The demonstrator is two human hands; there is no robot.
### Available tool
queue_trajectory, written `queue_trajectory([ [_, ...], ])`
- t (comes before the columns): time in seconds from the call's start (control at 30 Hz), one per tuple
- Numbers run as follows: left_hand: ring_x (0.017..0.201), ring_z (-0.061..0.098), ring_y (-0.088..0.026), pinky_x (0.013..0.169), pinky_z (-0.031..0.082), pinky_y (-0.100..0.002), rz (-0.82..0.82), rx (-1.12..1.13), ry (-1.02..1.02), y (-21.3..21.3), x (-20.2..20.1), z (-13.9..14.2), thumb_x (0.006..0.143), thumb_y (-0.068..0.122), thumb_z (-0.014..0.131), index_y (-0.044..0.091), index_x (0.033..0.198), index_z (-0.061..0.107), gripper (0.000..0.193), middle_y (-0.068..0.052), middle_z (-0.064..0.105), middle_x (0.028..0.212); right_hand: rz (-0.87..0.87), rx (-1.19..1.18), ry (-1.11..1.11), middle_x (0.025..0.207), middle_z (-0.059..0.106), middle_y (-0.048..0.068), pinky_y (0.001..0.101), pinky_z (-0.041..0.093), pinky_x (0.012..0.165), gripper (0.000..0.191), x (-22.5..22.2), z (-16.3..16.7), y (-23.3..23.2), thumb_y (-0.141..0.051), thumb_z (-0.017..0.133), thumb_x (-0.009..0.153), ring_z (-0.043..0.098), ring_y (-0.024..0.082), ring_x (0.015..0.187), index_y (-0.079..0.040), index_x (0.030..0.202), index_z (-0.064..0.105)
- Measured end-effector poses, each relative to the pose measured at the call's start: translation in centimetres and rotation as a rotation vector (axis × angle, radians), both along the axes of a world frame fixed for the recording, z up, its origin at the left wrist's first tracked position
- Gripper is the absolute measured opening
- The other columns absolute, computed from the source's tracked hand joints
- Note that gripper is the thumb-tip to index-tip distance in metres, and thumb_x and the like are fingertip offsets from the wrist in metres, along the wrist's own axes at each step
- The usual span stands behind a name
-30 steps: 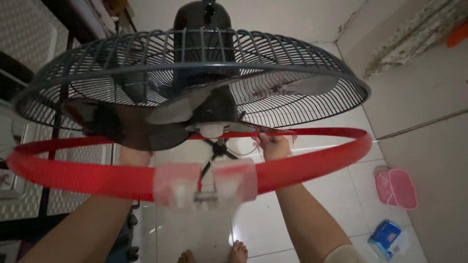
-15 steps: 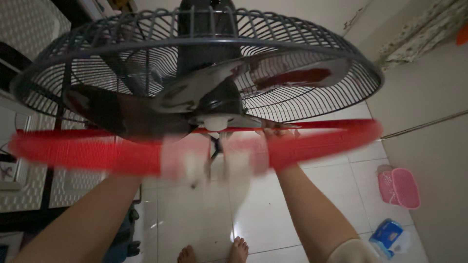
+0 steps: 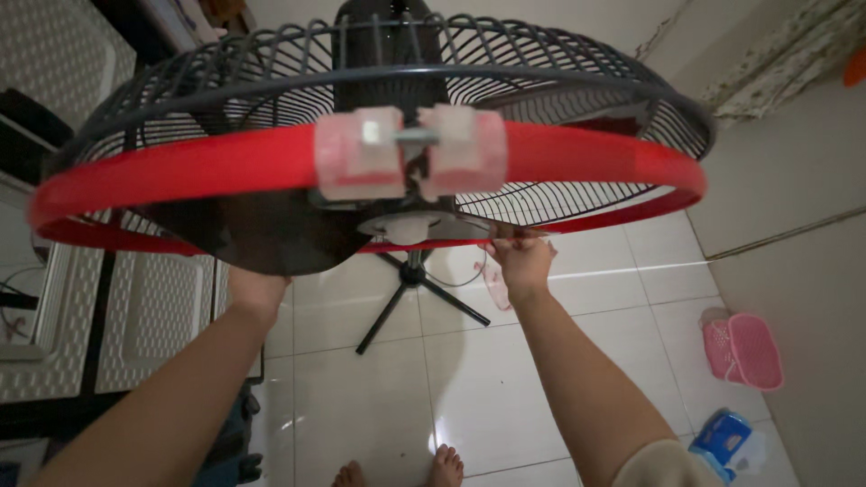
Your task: The person services a standing pedestal fan. They unclip and remove the front grille ring and grille cover, wipe the fan blades and interior with a pink cloth, then reattach the grille and secure the clips, finishing with the fan reassembled on its stand.
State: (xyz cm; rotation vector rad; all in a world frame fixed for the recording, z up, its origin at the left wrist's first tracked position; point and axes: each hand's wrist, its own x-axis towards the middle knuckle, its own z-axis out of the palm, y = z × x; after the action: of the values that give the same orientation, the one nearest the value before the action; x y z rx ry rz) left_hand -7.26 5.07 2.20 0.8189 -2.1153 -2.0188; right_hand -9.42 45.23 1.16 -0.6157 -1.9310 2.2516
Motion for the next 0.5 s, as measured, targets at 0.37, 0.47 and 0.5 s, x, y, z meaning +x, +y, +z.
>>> queue_trajectory([
  [0.37,0.076,0.062,-0.016,0.057,0.052,-0.036,-0.054,-0.076,0.093,-0.7,1.0,-1.3,0.096,0.018,0.064,0.001,0.112,0.06,0.023,-0.007,0.065,0.095,0.074,0.057,-0.019,0.092,0.069,0.006,0.0233,0.059,0.073,0.016,0.4,1.4,0.4,0.015,0.066,0.083,0.066,0.01,0.082,0.009,0.099,0.067],
  [0.47,0.075,0.062,-0.018,0.055,0.051,-0.036,-0.043,-0.055,0.142,-0.2,0.9,-1.5,0.094,0.017,0.065,0.001,0.112,0.058,0.025,-0.008,0.064,0.094,0.077,0.265,-0.008,0.091,0.07,0.005,0.0228,0.054,0.073,0.02,0.3,1.1,0.5,0.016,0.073,0.078,0.064,0.01,0.081,0.009,0.096,0.067],
  [0.5,0.074,0.061,-0.02,0.055,0.049,-0.037,0.01,-0.017,0.068,0.1,1.0,-1.4,0.099,0.021,0.065,0.0,0.11,0.059,0.025,-0.01,0.063,0.092,0.085,0.242,0.028,0.091,0.068,0.005,0.0241,0.055,0.073,0.019,0.4,1.2,0.6,0.017,0.073,0.079,0.063,0.01,0.082,0.01,0.095,0.066],
])
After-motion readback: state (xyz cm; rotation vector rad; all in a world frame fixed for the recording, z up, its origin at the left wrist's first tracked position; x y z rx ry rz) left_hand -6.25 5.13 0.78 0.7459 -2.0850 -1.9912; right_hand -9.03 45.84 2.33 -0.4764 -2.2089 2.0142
